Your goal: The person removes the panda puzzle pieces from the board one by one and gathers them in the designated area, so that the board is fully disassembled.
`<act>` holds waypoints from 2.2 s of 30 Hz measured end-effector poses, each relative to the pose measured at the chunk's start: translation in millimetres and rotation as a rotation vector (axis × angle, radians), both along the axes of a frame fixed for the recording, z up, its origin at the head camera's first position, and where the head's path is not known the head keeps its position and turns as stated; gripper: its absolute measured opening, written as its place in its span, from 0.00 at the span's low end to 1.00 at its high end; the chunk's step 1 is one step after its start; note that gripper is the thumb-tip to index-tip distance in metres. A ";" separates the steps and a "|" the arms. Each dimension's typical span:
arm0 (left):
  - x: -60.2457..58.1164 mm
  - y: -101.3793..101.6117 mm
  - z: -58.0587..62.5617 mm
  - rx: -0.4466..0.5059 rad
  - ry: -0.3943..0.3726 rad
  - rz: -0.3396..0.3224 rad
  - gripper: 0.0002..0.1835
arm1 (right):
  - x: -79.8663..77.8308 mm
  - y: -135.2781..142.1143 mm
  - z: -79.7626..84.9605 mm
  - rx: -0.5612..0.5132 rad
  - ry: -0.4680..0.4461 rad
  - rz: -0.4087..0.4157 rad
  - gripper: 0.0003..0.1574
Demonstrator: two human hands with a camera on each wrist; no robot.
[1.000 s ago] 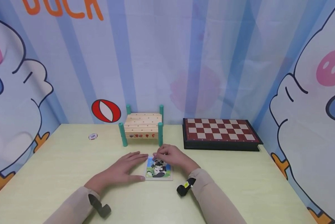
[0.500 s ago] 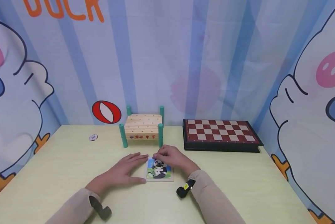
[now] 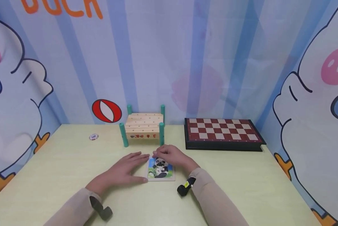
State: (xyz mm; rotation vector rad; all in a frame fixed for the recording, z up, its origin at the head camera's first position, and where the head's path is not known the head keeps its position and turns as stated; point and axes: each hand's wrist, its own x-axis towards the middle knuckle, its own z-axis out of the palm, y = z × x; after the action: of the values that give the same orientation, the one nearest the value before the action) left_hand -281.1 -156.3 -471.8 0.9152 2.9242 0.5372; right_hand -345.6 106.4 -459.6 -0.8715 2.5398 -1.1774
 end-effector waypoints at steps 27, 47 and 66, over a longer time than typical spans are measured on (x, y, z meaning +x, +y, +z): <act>0.5 -1.7 1.6 0.000 0.016 -0.022 0.51 | 3.1 -5.3 -3.5 -0.165 -0.137 -0.016 0.14; 2.6 -2.9 3.3 0.038 0.014 -0.036 0.49 | 1.1 -1.1 -8.9 -0.155 -0.012 -0.045 0.17; 2.6 -9.8 -0.5 0.047 0.006 -0.050 0.52 | 9.6 41.9 3.8 -0.111 0.046 -0.151 0.17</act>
State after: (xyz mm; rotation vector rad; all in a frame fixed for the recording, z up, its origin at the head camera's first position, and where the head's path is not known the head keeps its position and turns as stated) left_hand -278.5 -166.1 -472.4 0.9936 2.8969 0.6030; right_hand -336.0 148.2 -455.8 -0.7490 2.6387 -1.3694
